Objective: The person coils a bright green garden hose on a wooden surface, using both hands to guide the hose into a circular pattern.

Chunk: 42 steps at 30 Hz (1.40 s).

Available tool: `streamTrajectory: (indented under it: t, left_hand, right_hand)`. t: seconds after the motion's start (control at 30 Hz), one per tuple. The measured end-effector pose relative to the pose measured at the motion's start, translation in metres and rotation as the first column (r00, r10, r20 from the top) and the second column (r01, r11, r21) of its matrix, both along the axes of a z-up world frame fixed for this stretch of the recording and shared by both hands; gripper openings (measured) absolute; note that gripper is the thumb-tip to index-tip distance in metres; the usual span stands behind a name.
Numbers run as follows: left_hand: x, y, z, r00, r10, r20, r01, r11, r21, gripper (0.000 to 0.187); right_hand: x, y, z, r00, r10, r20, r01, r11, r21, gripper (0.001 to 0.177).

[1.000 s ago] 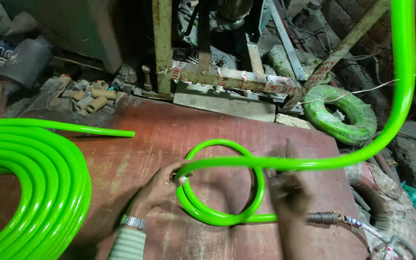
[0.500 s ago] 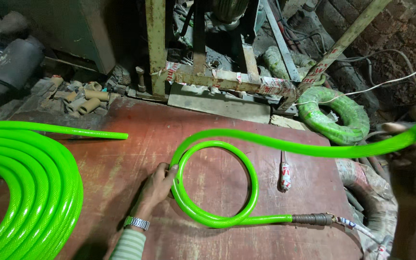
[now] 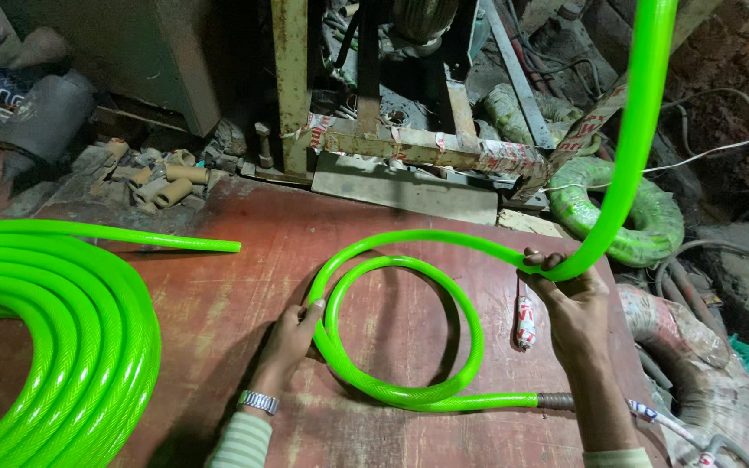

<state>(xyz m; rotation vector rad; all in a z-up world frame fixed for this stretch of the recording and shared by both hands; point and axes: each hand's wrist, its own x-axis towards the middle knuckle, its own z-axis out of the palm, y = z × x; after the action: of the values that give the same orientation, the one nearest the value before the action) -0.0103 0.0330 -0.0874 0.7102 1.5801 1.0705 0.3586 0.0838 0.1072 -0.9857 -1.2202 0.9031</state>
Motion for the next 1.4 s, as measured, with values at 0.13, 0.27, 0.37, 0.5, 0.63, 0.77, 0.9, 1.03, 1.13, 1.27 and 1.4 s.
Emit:
streamTrajectory:
  t: [0.13, 0.27, 0.37, 0.5, 0.63, 0.77, 0.9, 1.03, 1.13, 1.27, 1.4]
  left_hand:
    - [0.003, -0.018, 0.045, 0.868, -0.269, -0.416, 0.210, 0.960, -0.184, 0.063]
    - [0.009, -0.015, 0.060, 0.873, -0.271, -0.405, 0.187, 0.954, -0.236, 0.051]
    - [0.005, -0.013, 0.037, 0.826, -0.280, -0.489, 0.193, 0.956, -0.222, 0.053]
    - [0.005, -0.014, 0.022, 0.717, -0.214, -0.664, 0.162, 0.977, -0.140, 0.050]
    - [0.007, -0.019, 0.014, 0.622, -0.044, -0.782, 0.125, 0.991, 0.044, 0.040]
    - [0.005, -0.017, 0.013, 0.685, 0.038, -0.727, 0.138, 0.974, 0.181, 0.040]
    - [0.007, -0.015, 0.019, 0.745, 0.085, -0.661, 0.126, 0.956, 0.266, 0.040]
    - [0.006, -0.012, 0.003, 0.708, 0.162, -0.688, 0.178, 0.901, 0.395, 0.036]
    - [0.008, -0.013, 0.015, 0.747, 0.049, -0.663, 0.160, 0.955, 0.250, 0.044]
    - [0.012, -0.019, 0.035, 0.732, -0.022, -0.681, 0.182, 0.970, 0.164, 0.051]
    - [0.013, -0.017, 0.005, 0.652, 0.126, -0.748, 0.240, 0.901, 0.361, 0.059]
  right_hand:
    - [-0.015, 0.002, 0.002, 0.998, -0.014, 0.054, 0.014, 1.000, 0.015, 0.024]
    - [-0.015, 0.012, -0.026, 0.893, -0.085, 0.441, 0.229, 0.931, -0.284, 0.023]
    - [-0.008, 0.021, -0.056, 0.898, -0.092, 0.431, 0.212, 0.948, -0.239, 0.022]
    - [-0.003, 0.020, -0.067, 0.864, -0.119, 0.490, 0.270, 0.929, -0.252, 0.023]
    - [0.002, 0.016, -0.076, 0.901, -0.096, 0.424, 0.232, 0.931, -0.283, 0.024]
    - [0.003, 0.011, -0.077, 0.897, -0.060, 0.439, 0.196, 0.942, -0.273, 0.027]
    - [0.001, 0.005, -0.073, 0.851, -0.020, 0.524, 0.218, 0.923, -0.318, 0.033]
    - [0.011, 0.001, -0.076, 0.879, -0.079, 0.469, 0.180, 0.968, -0.174, 0.042]
    - [0.026, -0.001, -0.084, 0.749, -0.139, 0.648, 0.260, 0.961, -0.095, 0.026]
    - [0.036, -0.012, -0.094, 0.747, -0.213, 0.630, 0.123, 0.975, 0.183, 0.029]
    - [0.029, -0.026, -0.100, 0.735, -0.164, 0.658, 0.140, 0.986, 0.090, 0.024]
